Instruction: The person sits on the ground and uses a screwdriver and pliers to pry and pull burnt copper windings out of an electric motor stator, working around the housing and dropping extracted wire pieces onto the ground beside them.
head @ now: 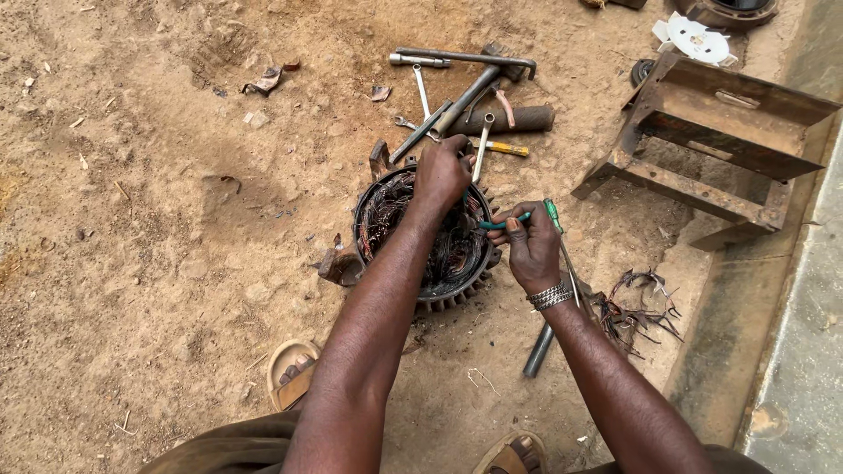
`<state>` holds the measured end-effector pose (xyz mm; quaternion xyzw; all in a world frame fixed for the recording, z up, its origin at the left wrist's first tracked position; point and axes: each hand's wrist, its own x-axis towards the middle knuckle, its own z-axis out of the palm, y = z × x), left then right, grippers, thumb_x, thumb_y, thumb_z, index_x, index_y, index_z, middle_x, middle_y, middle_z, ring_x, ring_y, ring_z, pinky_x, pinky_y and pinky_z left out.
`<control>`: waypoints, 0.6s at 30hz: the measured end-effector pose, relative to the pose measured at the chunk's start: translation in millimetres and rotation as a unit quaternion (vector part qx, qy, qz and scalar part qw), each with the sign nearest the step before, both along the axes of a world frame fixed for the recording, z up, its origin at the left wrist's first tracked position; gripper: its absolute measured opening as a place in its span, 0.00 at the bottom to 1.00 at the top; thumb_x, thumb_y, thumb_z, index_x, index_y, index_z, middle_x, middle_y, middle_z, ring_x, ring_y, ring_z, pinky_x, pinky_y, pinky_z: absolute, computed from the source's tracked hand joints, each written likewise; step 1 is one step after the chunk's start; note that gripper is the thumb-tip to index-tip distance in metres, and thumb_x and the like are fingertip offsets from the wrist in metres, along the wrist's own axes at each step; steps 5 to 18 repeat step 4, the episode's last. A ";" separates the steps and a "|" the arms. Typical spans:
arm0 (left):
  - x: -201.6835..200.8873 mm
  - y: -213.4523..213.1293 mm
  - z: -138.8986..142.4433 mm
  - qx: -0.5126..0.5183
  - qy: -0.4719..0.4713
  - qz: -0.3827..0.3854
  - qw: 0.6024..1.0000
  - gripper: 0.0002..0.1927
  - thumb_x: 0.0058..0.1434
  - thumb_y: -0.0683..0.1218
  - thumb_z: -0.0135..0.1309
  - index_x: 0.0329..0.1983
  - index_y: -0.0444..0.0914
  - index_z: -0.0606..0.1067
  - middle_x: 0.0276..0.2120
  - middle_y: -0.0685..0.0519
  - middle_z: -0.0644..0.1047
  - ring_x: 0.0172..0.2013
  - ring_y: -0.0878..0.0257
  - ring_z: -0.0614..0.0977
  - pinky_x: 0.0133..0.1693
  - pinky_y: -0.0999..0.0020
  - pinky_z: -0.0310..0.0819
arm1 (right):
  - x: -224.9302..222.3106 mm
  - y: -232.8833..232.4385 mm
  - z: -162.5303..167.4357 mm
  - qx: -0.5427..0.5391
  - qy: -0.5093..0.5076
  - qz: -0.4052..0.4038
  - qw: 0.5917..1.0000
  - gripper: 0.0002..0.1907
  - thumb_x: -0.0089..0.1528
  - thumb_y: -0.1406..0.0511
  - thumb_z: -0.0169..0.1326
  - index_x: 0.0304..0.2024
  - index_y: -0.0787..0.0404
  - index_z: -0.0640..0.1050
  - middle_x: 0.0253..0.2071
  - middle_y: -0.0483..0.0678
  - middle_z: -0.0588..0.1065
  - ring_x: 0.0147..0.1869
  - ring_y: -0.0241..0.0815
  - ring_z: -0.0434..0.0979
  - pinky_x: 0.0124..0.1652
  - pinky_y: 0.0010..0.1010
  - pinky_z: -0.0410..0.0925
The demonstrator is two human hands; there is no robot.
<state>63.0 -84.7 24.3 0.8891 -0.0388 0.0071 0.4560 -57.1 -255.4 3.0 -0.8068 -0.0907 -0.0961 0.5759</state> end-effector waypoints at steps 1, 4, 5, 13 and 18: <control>0.5 -0.1 1.9 -0.007 -0.003 0.002 1.000 0.18 0.62 0.43 0.61 0.55 0.35 0.77 0.44 0.42 0.82 0.37 0.57 0.86 0.44 0.59 0.84 | 0.4 -0.7 -1.7 0.001 0.006 -0.003 1.000 0.06 0.73 0.65 0.46 0.45 0.63 0.67 0.41 0.54 0.80 0.40 0.39 0.84 0.37 0.28 0.80; 4.9 2.0 7.4 -0.002 0.021 -0.004 1.000 0.15 0.61 0.45 0.63 0.51 0.38 0.79 0.43 0.44 0.84 0.40 0.55 0.87 0.47 0.57 0.82 | 2.5 -1.9 -6.5 0.001 0.023 -0.015 1.000 0.08 0.73 0.64 0.47 0.45 0.63 0.67 0.41 0.54 0.80 0.40 0.39 0.85 0.37 0.28 0.79; 4.9 2.0 7.4 -0.002 0.021 -0.004 1.000 0.15 0.61 0.45 0.63 0.51 0.38 0.79 0.43 0.44 0.84 0.40 0.55 0.87 0.47 0.57 0.82 | 2.5 -1.9 -6.5 0.001 0.023 -0.015 1.000 0.08 0.73 0.64 0.47 0.45 0.63 0.67 0.41 0.54 0.80 0.40 0.39 0.85 0.37 0.28 0.79; 4.9 2.0 7.4 -0.002 0.021 -0.004 1.000 0.15 0.61 0.45 0.63 0.51 0.38 0.79 0.43 0.44 0.84 0.40 0.55 0.87 0.47 0.57 0.82 | 2.5 -1.9 -6.5 0.001 0.023 -0.015 1.000 0.08 0.73 0.64 0.47 0.45 0.63 0.67 0.41 0.54 0.80 0.40 0.39 0.85 0.37 0.28 0.79; 4.9 2.0 7.4 -0.002 0.021 -0.004 1.000 0.15 0.61 0.45 0.63 0.51 0.38 0.79 0.43 0.44 0.84 0.40 0.55 0.87 0.47 0.57 0.82 | 2.5 -1.9 -6.5 0.001 0.023 -0.015 1.000 0.08 0.73 0.64 0.47 0.45 0.63 0.67 0.41 0.54 0.80 0.40 0.39 0.85 0.37 0.28 0.79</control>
